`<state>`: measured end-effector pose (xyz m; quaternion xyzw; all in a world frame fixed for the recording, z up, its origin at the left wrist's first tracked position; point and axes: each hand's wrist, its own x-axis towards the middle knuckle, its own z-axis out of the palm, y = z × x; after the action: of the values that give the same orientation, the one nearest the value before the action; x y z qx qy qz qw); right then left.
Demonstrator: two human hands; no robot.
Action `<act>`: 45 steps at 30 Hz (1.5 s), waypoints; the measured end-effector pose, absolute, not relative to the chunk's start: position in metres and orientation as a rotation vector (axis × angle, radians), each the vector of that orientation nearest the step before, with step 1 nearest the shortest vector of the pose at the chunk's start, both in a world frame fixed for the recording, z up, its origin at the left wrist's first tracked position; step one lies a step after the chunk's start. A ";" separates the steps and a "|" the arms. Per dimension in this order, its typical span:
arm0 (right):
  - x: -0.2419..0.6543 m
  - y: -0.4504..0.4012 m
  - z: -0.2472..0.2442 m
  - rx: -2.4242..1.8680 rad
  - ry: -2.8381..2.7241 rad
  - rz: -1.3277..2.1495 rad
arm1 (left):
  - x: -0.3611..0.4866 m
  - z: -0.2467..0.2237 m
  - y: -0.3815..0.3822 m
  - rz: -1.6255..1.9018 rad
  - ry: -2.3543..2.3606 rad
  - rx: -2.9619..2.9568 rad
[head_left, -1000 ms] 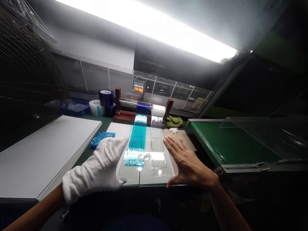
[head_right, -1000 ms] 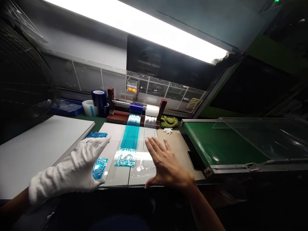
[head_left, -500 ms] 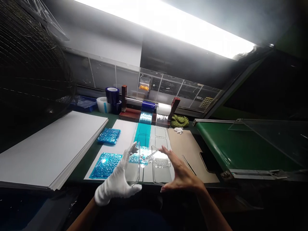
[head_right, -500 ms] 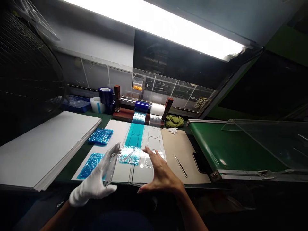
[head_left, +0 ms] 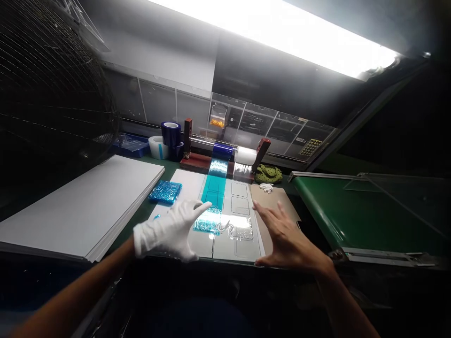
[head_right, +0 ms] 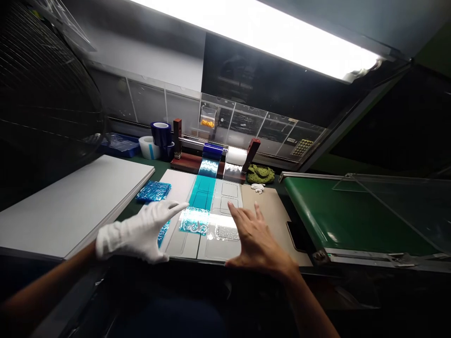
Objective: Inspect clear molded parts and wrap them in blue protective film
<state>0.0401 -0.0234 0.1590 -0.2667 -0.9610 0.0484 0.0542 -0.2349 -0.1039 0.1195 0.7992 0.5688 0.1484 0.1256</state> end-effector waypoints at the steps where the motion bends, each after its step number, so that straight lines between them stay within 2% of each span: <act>1: 0.033 -0.027 0.167 -0.808 -2.933 0.011 | -0.231 0.131 -0.100 0.252 1.760 2.400; 4: 0.015 -0.034 0.180 -0.777 -2.930 -0.189 | -0.213 0.156 -0.091 -0.152 1.981 2.557; 6: 0.015 -0.031 0.175 -0.779 -2.917 -0.140 | -0.207 0.159 -0.090 -0.202 2.030 2.602; 8: 0.027 -0.023 0.159 -0.806 -2.898 0.034 | -0.210 0.147 -0.095 0.002 1.982 2.553; 11: 0.052 -0.010 0.122 -0.772 -2.842 0.569 | -0.217 0.111 -0.107 0.550 1.644 2.265; 14: 0.066 -0.006 0.095 -0.716 -2.757 0.978 | -0.215 0.079 -0.112 0.850 1.366 1.953; 16: 0.067 -0.007 0.092 -0.774 -2.783 0.918 | -0.211 0.074 -0.109 0.831 1.391 1.931; 21: 0.051 -0.017 0.121 -0.912 -2.916 0.147 | -0.201 0.098 -0.092 0.253 1.848 2.360; 23: 0.046 -0.019 0.128 -0.898 -2.932 0.016 | -0.198 0.103 -0.087 0.104 1.925 2.497; 25: 0.050 -0.016 0.130 -0.888 -2.954 0.069 | -0.199 0.101 -0.085 0.122 1.886 2.487; 29: 0.076 -0.001 0.127 -0.883 -2.990 0.497 | -0.213 0.098 -0.083 0.328 1.588 2.254; 33: 0.096 0.015 0.124 -0.860 -2.981 0.745 | -0.217 0.102 -0.076 0.293 1.410 2.171; 36: 0.102 0.024 0.117 -0.894 -2.939 0.700 | -0.200 0.093 -0.067 0.357 1.536 2.149; 40: 0.117 0.039 0.096 -1.052 -2.843 0.607 | -0.162 0.055 -0.054 0.598 1.877 2.072; 45: 0.151 0.089 0.053 -1.338 -2.650 0.505 | -0.127 0.003 -0.047 0.798 2.109 1.613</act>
<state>0.1505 0.0888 0.0527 -0.4435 -0.8781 0.1673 0.0651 -0.1267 -0.0471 0.0027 0.5718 0.7479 0.2828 0.1836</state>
